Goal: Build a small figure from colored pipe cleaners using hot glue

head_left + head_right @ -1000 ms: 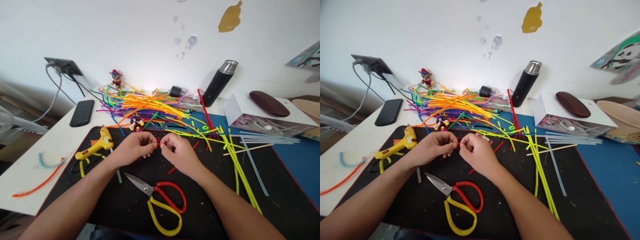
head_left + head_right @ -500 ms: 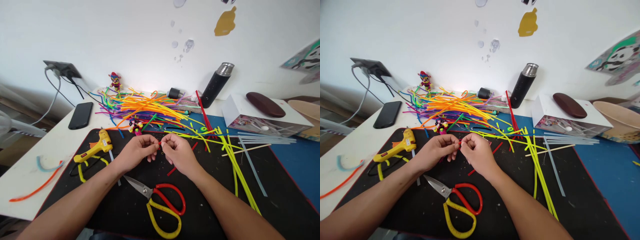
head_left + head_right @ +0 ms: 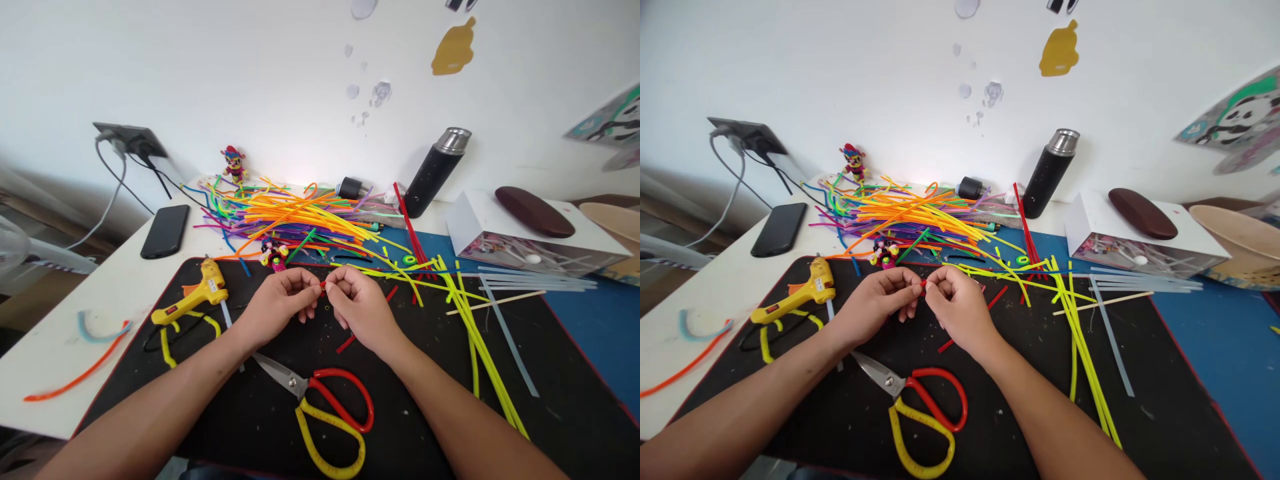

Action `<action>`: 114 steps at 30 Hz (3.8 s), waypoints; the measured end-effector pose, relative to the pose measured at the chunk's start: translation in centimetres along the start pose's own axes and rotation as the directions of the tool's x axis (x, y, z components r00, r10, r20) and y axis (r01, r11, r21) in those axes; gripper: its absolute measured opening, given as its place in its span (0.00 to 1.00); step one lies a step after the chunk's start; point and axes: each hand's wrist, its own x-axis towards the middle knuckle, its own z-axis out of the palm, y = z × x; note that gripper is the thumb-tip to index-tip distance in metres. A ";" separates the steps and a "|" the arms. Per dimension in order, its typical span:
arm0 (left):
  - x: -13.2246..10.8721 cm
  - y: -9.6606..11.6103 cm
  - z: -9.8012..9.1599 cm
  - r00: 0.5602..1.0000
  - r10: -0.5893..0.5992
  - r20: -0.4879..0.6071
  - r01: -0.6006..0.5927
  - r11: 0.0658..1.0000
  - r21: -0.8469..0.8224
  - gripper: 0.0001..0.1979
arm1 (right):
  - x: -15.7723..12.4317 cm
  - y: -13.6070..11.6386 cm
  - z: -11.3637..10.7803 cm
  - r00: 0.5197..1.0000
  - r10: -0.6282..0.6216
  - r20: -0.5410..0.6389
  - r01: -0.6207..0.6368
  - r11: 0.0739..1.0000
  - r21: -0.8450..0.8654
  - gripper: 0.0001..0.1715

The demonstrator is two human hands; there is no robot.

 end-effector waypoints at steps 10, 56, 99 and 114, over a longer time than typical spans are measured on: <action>0.0 0.0 -0.1 0.999 0.007 -0.033 -0.007 1.000 -0.020 0.20 | -0.1 0.1 0.0 0.999 -0.030 0.014 0.031 0.998 -0.059 0.08; 0.2 0.2 -0.7 0.984 -0.173 0.053 0.173 0.985 -0.005 0.13 | -0.5 0.8 -0.7 0.861 -0.482 0.164 0.399 0.437 -0.806 0.08; -0.3 0.8 -0.5 0.998 -0.035 0.060 0.028 0.992 0.121 0.17 | -0.1 0.0 -1.0 0.986 -0.168 0.010 0.161 0.928 -0.335 0.08; -0.4 0.3 -0.6 0.993 0.114 0.013 -0.113 0.953 0.280 0.12 | 0.1 0.2 -1.2 0.985 -0.162 0.066 0.175 0.927 -0.331 0.08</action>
